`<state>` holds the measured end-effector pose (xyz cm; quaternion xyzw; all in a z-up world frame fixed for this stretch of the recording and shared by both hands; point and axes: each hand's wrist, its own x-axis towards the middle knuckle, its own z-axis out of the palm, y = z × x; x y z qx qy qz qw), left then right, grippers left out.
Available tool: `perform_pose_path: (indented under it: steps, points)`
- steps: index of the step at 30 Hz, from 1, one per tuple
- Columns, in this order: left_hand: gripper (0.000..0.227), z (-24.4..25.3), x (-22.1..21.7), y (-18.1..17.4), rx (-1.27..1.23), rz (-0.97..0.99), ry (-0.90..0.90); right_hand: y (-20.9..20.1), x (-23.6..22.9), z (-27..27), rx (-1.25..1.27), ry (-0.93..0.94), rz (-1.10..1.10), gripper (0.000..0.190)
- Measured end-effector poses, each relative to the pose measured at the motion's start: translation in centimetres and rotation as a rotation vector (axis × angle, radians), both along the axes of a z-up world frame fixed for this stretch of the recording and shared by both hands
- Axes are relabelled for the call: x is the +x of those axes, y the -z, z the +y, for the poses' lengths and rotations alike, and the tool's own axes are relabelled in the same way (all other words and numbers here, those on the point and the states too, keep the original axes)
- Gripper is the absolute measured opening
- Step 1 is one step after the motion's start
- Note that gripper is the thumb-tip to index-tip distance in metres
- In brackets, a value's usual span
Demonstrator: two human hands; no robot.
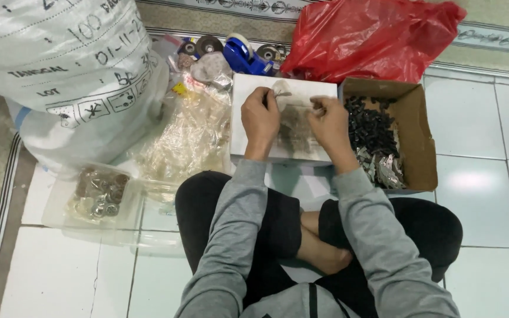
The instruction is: The person sits on the floor and packs small metal hardware pieces into clear plastic bags. They place the filled bags into a cardboard box and continue to fill additional bags from a larger supply of parts.
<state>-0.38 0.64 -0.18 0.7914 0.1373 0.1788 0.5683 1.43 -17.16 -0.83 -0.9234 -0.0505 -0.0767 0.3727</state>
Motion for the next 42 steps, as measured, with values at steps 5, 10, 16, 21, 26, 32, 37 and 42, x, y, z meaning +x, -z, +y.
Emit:
perform_pose_path:
  steps: [5,10,16,21,26,32,37,42]
  points:
    - [0.021,-0.6,0.1,0.1,-0.006,0.019,0.030,4.6,-3.4,-2.0,-0.145,0.076,0.306,0.044]
    - [0.022,-0.2,-0.7,-0.7,-0.017,0.005,0.022,6.2,-3.4,-1.1,-0.161,0.075,0.314,0.029]
    - [0.022,-0.1,-0.5,-0.1,-0.047,0.013,0.022,5.0,-1.6,0.8,-0.183,-0.050,0.362,0.028]
    - [0.023,0.0,-0.5,-0.4,-0.031,0.018,0.043,8.3,1.2,2.7,-0.102,-0.045,0.271,0.036]
    - [0.022,0.2,-0.6,-0.2,-0.055,0.033,0.034,7.6,1.8,3.5,-0.221,-0.047,0.327,0.037]
    - [0.022,0.3,-0.4,-0.1,-0.051,0.009,0.044,8.0,2.2,3.8,-0.284,-0.041,0.406,0.030]
    - [0.021,0.5,-0.4,-0.3,-0.024,-0.007,0.013,3.3,0.8,3.1,-0.148,-0.057,0.404,0.027]
    - [0.018,0.0,-0.2,-0.5,0.049,-0.151,0.068,-3.9,1.8,1.6,0.511,0.086,0.361,0.027]
